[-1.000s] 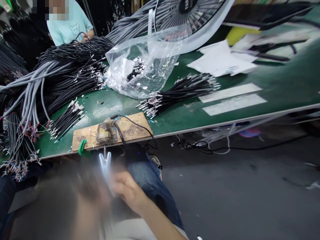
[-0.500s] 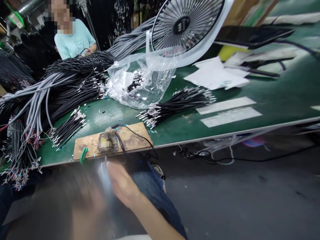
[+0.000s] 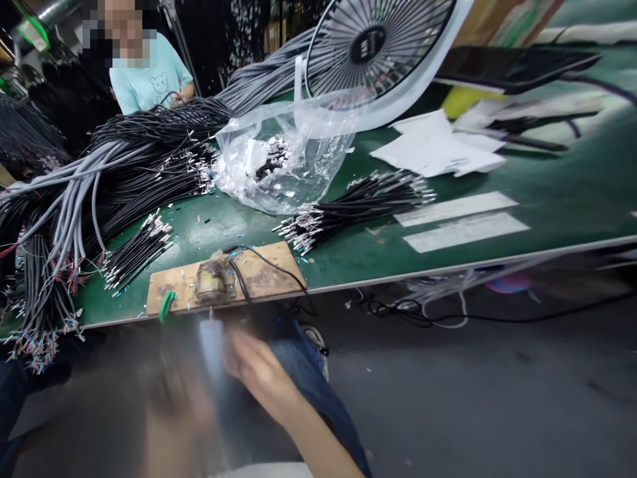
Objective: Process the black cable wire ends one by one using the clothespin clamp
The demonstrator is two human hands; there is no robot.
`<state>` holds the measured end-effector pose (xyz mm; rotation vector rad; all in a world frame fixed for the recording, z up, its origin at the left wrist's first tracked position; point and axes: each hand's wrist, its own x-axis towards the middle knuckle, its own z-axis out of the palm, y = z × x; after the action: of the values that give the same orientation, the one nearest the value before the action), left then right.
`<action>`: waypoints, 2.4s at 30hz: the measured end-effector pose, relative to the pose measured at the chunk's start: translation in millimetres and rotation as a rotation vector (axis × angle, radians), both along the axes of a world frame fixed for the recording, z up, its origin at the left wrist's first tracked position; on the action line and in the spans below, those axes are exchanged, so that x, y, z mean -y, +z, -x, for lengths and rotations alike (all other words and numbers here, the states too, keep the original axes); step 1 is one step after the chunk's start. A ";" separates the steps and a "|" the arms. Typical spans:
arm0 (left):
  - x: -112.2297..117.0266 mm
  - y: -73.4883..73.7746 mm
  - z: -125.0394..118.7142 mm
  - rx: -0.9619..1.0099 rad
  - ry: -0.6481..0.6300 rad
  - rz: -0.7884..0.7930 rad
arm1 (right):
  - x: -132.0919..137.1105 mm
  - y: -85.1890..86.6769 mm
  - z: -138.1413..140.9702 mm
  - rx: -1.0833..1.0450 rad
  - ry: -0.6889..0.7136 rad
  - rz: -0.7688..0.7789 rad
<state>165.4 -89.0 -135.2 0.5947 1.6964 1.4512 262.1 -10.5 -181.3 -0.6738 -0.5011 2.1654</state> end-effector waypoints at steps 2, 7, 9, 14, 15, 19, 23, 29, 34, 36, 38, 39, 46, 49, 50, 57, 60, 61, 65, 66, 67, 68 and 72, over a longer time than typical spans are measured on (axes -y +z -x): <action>5.9 -4.1 1.6 0.023 -0.004 0.036 | 5.3 -0.9 -8.2 0.142 -0.027 -0.101; 16.7 -16.4 4.5 0.139 -0.045 0.148 | 15.9 9.1 -24.1 0.436 -0.065 -0.374; 17.4 -19.1 4.3 0.200 -0.088 0.161 | 16.9 14.6 -26.0 0.443 -0.042 -0.522; 14.4 -20.5 2.6 0.291 -0.171 0.164 | 18.8 21.5 -21.2 0.463 -0.035 -0.892; 13.9 -20.6 2.7 0.293 -0.176 0.166 | 20.1 21.4 -19.3 0.485 -0.075 -0.929; 12.0 -20.4 4.4 0.243 -0.188 0.164 | 27.3 18.9 -11.6 0.569 -0.303 -0.927; 7.7 -14.1 4.9 0.140 -0.202 0.091 | 30.3 19.4 -5.1 0.241 -0.131 -0.569; 2.6 -4.8 1.6 -0.016 -0.196 -0.016 | 19.1 19.1 -2.0 -0.099 0.207 -0.139; 8.5 -5.4 3.6 -0.147 -0.126 0.000 | -9.6 24.3 -5.2 0.378 -0.125 -0.313; 8.9 -5.1 4.8 -0.190 -0.102 -0.019 | -19.6 32.1 -3.2 0.445 -0.075 -0.400; 6.8 -3.8 6.1 -0.233 -0.079 -0.050 | -24.7 39.6 1.0 0.422 -0.013 -0.395; 5.0 -2.9 6.7 -0.252 -0.067 -0.067 | -25.3 42.4 3.6 0.380 0.006 -0.362; -8.3 -0.9 4.2 -0.257 -0.061 -0.111 | -15.0 42.5 13.4 -0.011 -0.015 0.002; -10.1 -2.9 0.8 -0.217 -0.069 -0.108 | -11.8 35.5 13.4 -0.076 0.006 0.131; -10.0 -3.5 0.2 -0.206 -0.067 -0.106 | -11.1 32.2 13.3 -0.100 0.015 0.164; -0.5 -6.2 1.4 -0.148 -0.031 -0.045 | -1.8 4.2 0.6 -0.057 -0.050 0.099; 4.5 -10.0 -1.7 -0.102 -0.038 0.021 | 6.6 2.1 -12.4 0.223 -0.097 -0.110; 6.1 -11.5 -3.5 -0.081 -0.046 0.049 | 9.3 4.1 -16.2 0.328 -0.106 -0.190; 11.0 -14.7 -10.1 -0.030 -0.081 0.116 | 16.4 21.8 -23.0 0.588 -0.151 -0.644; 11.6 -14.4 -10.7 -0.043 -0.072 0.108 | 17.3 27.0 -22.7 0.618 -0.146 -0.771; 12.0 -13.8 -11.0 -0.068 -0.055 0.096 | 17.8 31.8 -21.9 0.640 -0.134 -0.875; 12.1 -13.0 -10.8 -0.097 -0.038 0.083 | 18.0 35.7 -21.0 0.652 -0.118 -0.948; 12.3 -10.9 -8.6 -0.184 -0.063 0.076 | 18.0 41.7 -19.7 0.644 -0.114 -1.017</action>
<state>174.0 -101.2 -146.1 0.7521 1.8487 1.3142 281.8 -28.4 -139.6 -0.7403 -1.6836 1.2589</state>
